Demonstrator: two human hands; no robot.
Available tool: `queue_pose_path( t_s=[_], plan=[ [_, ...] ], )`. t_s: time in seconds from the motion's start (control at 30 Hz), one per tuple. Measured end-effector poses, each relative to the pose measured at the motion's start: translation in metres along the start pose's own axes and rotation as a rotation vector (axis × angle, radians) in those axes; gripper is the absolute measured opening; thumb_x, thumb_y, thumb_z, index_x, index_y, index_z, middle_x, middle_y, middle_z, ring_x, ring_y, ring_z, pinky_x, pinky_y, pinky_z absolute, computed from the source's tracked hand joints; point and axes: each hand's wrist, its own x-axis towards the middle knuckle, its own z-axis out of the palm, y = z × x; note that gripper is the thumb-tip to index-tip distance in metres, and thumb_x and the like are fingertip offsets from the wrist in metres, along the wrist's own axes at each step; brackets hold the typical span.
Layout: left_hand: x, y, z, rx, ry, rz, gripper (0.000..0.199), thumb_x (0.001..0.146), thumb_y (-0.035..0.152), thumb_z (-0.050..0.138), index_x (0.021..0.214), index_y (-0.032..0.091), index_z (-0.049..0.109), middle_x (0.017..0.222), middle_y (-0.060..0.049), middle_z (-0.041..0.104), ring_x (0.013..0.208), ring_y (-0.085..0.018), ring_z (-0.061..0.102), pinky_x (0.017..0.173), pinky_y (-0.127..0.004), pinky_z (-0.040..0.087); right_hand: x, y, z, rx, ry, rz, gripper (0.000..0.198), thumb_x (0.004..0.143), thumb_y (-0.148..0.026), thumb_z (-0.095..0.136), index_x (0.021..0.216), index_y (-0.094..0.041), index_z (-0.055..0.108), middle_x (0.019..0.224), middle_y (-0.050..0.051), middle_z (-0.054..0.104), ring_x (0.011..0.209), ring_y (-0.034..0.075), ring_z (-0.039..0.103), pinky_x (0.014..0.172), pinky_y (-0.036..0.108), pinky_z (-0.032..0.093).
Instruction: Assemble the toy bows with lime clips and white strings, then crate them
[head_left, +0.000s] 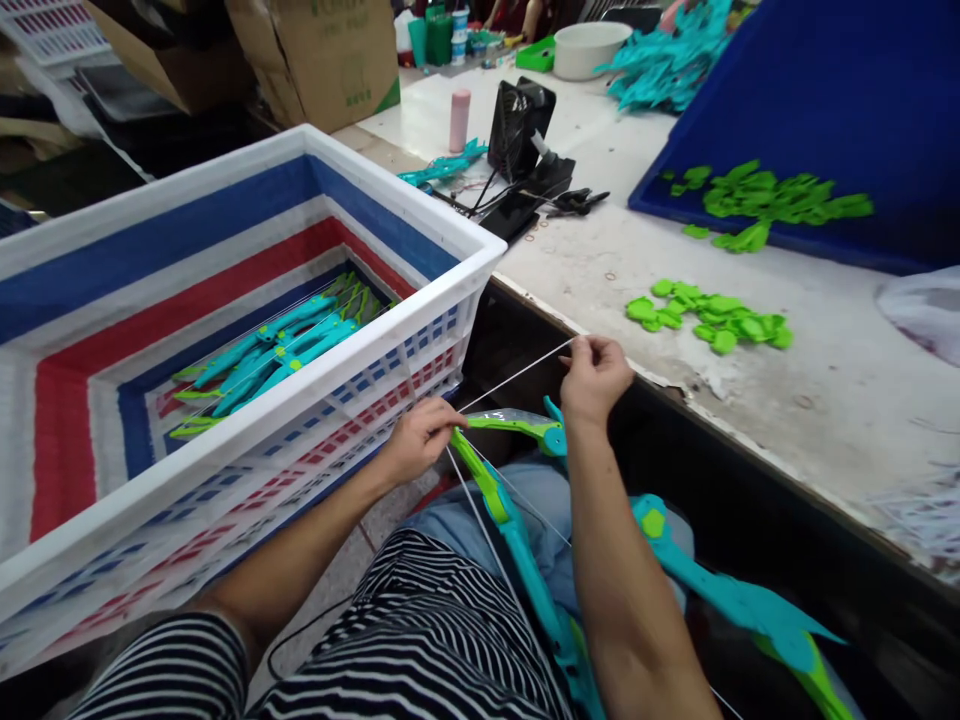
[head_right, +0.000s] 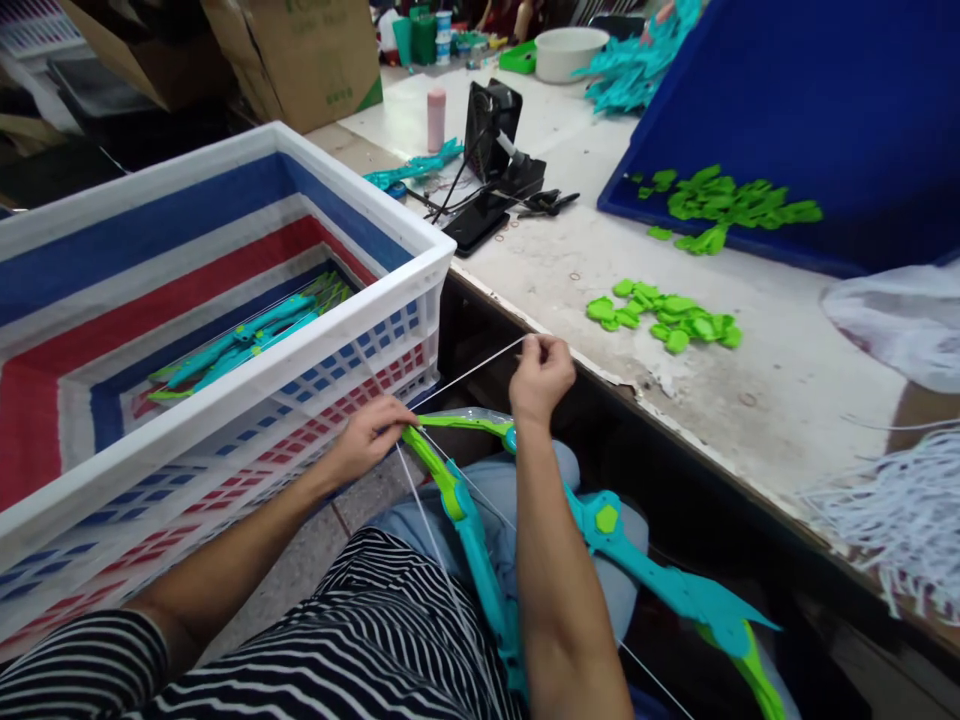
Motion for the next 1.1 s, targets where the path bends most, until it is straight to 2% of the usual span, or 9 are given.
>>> queue_pose_path(
  t_s=[0.07,0.2,0.3,0.37,0.43,0.6,0.7,0.87,1.1],
  plan=[
    [0.010,0.006,0.004,-0.143,-0.022,-0.132,0.015,0.077,0.025,0.060,0.081,0.016,0.071,0.084,-0.007,0.067,0.084,-0.018,0.060,0.083,-0.031,0.045,-0.028,-0.023,0.003,0.035,0.022,-0.065,0.019,0.088,-0.032,0.047,0.080,-0.018,0.055,0.077,0.004,0.058,0.073,0.016,0.056,0.070,0.033,0.048],
    [0.033,0.019,-0.003,-0.474,0.065,-0.496,0.017,0.071,0.030,0.066,0.070,0.013,0.068,0.071,-0.005,0.067,0.073,-0.015,0.060,0.074,-0.028,0.046,-0.098,-0.055,0.021,0.062,-0.211,-0.386,0.013,0.090,-0.022,0.049,0.081,-0.021,0.058,0.087,0.007,0.062,0.088,0.019,0.058,0.081,0.035,0.049],
    [0.039,0.031,-0.019,-0.297,0.172,-0.475,0.007,0.063,0.017,0.070,0.063,0.013,0.064,0.061,0.001,0.062,0.061,-0.010,0.054,0.063,-0.021,0.043,-0.121,-0.052,0.033,0.051,-0.301,-0.375,0.014,0.090,-0.020,0.047,0.085,-0.021,0.059,0.087,0.008,0.061,0.086,0.019,0.058,0.077,0.036,0.050],
    [0.037,0.039,-0.027,-0.150,0.204,-0.396,0.006,0.064,0.013,0.068,0.063,0.014,0.061,0.058,0.003,0.060,0.053,-0.008,0.051,0.055,-0.019,0.040,-0.123,-0.046,0.038,0.062,-0.308,-0.325,0.014,0.091,-0.021,0.046,0.085,-0.021,0.059,0.086,0.008,0.061,0.084,0.019,0.058,0.075,0.035,0.050],
    [0.032,0.045,-0.029,-0.174,0.207,-0.403,0.007,0.068,0.015,0.065,0.068,0.014,0.058,0.060,0.002,0.062,0.046,-0.007,0.050,0.047,-0.018,0.038,-0.122,-0.043,0.041,0.096,-0.293,-0.290,0.015,0.091,-0.021,0.046,0.085,-0.021,0.060,0.085,0.007,0.060,0.083,0.018,0.059,0.075,0.033,0.050],
    [0.022,0.043,-0.019,-0.554,0.197,-0.692,0.014,0.073,0.019,0.066,0.077,0.014,0.053,0.058,0.001,0.062,0.041,-0.009,0.056,0.037,-0.016,0.038,-0.114,-0.051,0.036,0.197,-0.171,-0.184,0.012,0.088,-0.023,0.053,0.081,-0.021,0.061,0.081,0.004,0.059,0.077,0.016,0.058,0.067,0.029,0.050],
    [0.020,0.039,-0.016,-0.643,0.128,-0.734,0.015,0.073,0.018,0.070,0.078,0.012,0.058,0.060,0.000,0.063,0.046,-0.009,0.059,0.044,-0.017,0.047,-0.106,-0.055,0.031,0.248,-0.151,-0.141,0.011,0.086,-0.023,0.056,0.081,-0.021,0.064,0.082,0.004,0.060,0.076,0.016,0.058,0.065,0.028,0.050],
    [0.019,0.039,-0.020,-0.672,0.044,-0.708,0.019,0.070,0.022,0.076,0.073,0.010,0.062,0.062,-0.002,0.065,0.048,-0.009,0.061,0.047,-0.018,0.051,-0.095,-0.054,0.030,0.278,-0.257,-0.131,0.016,0.087,-0.022,0.053,0.087,-0.023,0.070,0.085,0.004,0.062,0.081,0.016,0.060,0.074,0.030,0.051],
    [0.021,0.043,-0.016,-0.689,0.118,-0.730,0.019,0.072,0.020,0.073,0.069,0.011,0.057,0.057,0.000,0.063,0.044,-0.009,0.060,0.043,-0.015,0.048,-0.088,-0.050,0.025,0.270,-0.460,-0.164,0.028,0.088,-0.022,0.048,0.109,-0.024,0.067,0.097,0.005,0.065,0.087,0.016,0.062,0.078,0.030,0.052]
  ],
)
